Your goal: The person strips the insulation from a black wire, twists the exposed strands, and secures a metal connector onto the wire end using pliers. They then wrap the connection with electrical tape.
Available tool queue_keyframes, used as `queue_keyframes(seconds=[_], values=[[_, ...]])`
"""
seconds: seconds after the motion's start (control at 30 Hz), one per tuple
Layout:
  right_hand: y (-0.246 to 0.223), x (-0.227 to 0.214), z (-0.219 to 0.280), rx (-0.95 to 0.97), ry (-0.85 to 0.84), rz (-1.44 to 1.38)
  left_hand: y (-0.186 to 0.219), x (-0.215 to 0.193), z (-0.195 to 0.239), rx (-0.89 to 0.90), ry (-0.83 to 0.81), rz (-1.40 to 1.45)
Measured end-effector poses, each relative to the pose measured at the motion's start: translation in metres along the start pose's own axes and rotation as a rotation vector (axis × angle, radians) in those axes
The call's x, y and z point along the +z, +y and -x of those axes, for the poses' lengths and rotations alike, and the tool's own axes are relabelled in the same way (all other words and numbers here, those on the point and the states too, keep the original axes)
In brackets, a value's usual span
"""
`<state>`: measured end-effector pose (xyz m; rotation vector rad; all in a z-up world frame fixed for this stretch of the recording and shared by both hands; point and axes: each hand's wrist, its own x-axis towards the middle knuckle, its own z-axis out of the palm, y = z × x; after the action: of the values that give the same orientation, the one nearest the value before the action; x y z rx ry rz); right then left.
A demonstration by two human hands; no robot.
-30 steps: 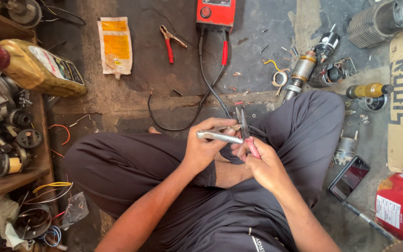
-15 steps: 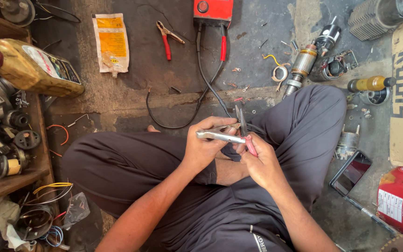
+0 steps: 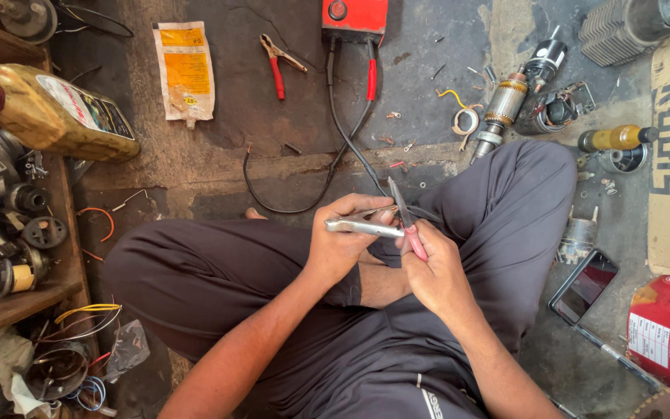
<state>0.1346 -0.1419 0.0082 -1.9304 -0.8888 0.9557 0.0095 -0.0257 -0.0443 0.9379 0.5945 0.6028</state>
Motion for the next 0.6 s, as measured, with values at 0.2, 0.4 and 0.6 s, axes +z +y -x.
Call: queue_keyframes(seconds=[0.2, 0.4, 0.6], values=[[-0.001, 0.004, 0.001, -0.035, 0.009, -0.011, -0.001, 0.0, 0.001, -0.018, 0.024, 0.002], [0.017, 0.015, 0.002, 0.095, 0.056, -0.16, -0.007, 0.002, 0.002, -0.004, 0.031, 0.013], [0.033, 0.026, -0.006, 0.16, -0.011, -0.396, -0.005, 0.003, 0.005, 0.01, 0.06, -0.038]])
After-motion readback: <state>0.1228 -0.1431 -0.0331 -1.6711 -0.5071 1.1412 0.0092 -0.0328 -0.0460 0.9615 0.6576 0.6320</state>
